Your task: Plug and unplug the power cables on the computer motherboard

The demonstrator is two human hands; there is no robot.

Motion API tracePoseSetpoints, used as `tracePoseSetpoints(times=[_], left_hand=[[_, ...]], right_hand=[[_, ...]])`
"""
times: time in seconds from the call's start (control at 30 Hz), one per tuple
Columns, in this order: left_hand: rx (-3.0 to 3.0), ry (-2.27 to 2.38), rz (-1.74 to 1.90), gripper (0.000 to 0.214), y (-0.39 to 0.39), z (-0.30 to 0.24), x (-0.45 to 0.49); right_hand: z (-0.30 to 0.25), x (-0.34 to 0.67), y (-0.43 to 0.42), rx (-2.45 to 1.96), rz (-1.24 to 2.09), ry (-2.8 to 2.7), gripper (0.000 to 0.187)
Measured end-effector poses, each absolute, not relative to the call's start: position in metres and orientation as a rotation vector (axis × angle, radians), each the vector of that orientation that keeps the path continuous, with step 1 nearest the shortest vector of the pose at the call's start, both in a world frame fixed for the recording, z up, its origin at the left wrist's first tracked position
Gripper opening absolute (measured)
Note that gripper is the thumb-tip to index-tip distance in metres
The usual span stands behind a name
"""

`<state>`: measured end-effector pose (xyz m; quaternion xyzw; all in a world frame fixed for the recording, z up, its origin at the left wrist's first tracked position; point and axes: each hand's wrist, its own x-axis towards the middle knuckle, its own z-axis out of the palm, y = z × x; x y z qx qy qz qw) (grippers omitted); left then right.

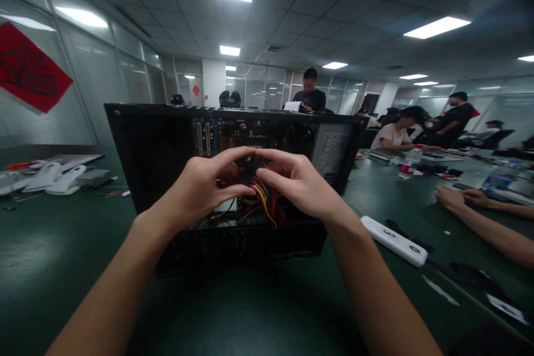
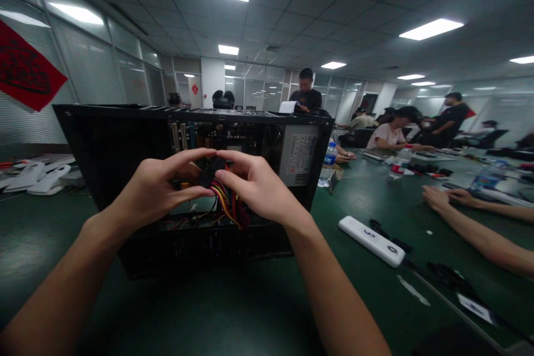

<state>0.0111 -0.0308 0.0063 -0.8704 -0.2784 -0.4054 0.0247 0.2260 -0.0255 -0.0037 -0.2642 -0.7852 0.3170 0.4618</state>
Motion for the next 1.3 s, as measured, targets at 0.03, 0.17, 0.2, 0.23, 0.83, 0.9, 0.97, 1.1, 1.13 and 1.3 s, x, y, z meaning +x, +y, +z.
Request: tracePoseSetpoints(times=[0.03,0.17,0.2,0.23,0.83,0.9,0.97,1.1,1.13,1.3], left_hand=[[-2.686,-0.857,-1.236,0.060,-0.029,0.006,0.010],[-2.656,-0.825,-1.147,0.063,-0.020,0.002,0.004],[-2.643,-0.814,-1.131,0.063,-0.019,0.001,0.004],[-2.633,-0.806,-1.120,0.063,-0.017,0.001,0.003],[-2.633,-0.813,-1.102,0.065,-0.017,-0.002,0.010],[-2.650,-0.831,-1.089,0.066,-0.016,-0.003,0.010],[-2.669,-0.835,-1.071,0.067,-0.016,-0.004,0.011],[-2.677,-0.840,-1.055,0.066,-0.015,-0.004,0.009],[-2.679,-0.847,-1.051,0.066,-0.015,-0.003,0.009],[-2.709,-0.885,-1.025,0.065,-0.017,-0.001,0.008]], right_hand=[[-0.004,0.225,-0.025,-0.657,0.772,-1.931,0.046],[-0.006,0.224,-0.023,-0.659,0.782,-1.942,0.047],[-0.006,0.224,-0.023,-0.653,0.790,-1.948,0.046],[-0.006,0.224,-0.023,-0.645,0.798,-1.955,0.046],[-0.005,0.223,-0.023,-0.544,0.824,-2.000,0.037],[-0.005,0.222,-0.024,-0.549,0.836,-1.999,0.036],[-0.005,0.222,-0.025,-0.572,0.840,-2.001,0.035],[-0.005,0.221,-0.027,-0.619,0.805,-2.016,0.035],[-0.005,0.221,-0.028,-0.627,0.789,-2.022,0.034],[-0.005,0.218,-0.027,-0.655,0.764,-2.029,0.029]])
